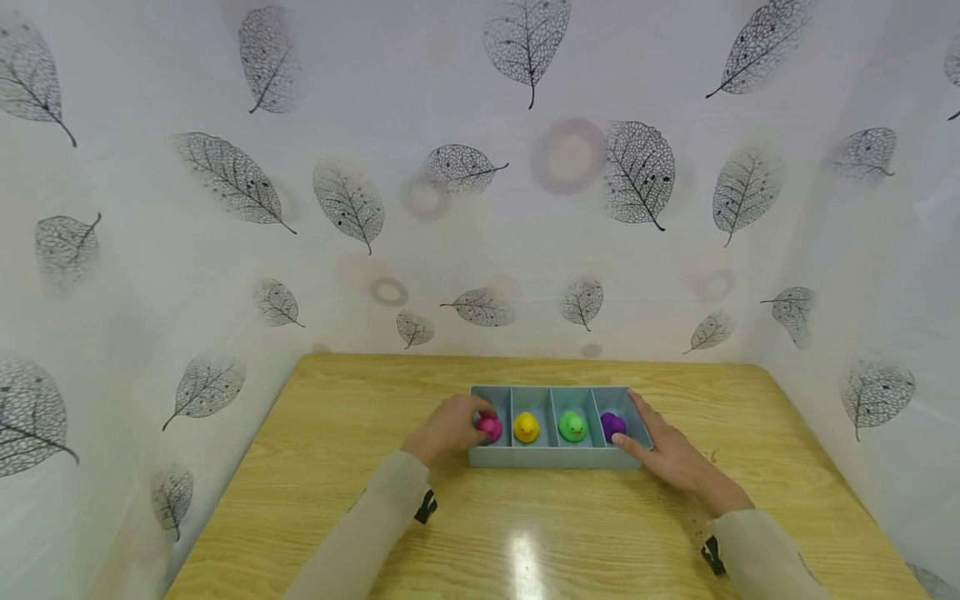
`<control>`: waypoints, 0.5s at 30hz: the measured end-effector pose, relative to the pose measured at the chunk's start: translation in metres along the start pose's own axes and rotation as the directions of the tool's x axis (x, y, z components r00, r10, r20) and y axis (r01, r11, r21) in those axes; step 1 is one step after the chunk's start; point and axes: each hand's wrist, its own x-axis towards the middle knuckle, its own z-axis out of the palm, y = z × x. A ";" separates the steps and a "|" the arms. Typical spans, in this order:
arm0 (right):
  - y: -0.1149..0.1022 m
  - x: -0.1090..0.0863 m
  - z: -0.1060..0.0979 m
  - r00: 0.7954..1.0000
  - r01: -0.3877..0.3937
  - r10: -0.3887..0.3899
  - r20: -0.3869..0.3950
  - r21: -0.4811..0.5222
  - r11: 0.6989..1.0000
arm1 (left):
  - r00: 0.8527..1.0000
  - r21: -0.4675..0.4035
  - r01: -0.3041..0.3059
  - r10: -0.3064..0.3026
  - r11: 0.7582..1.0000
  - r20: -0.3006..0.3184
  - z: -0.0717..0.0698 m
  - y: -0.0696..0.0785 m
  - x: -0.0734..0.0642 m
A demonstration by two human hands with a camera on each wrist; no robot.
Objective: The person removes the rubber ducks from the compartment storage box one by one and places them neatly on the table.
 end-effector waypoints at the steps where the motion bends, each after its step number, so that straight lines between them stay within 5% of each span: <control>1: 0.000 0.000 0.000 1.000 0.000 0.000 0.000 -0.001 1.000 | 1.000 -0.003 -0.001 0.001 1.000 0.000 0.000 0.000 0.000; 15: -0.003 -0.001 -0.001 1.000 0.003 -0.004 0.008 0.009 1.000 | 1.000 -0.045 -0.030 0.029 0.999 -0.002 0.001 -0.002 0.000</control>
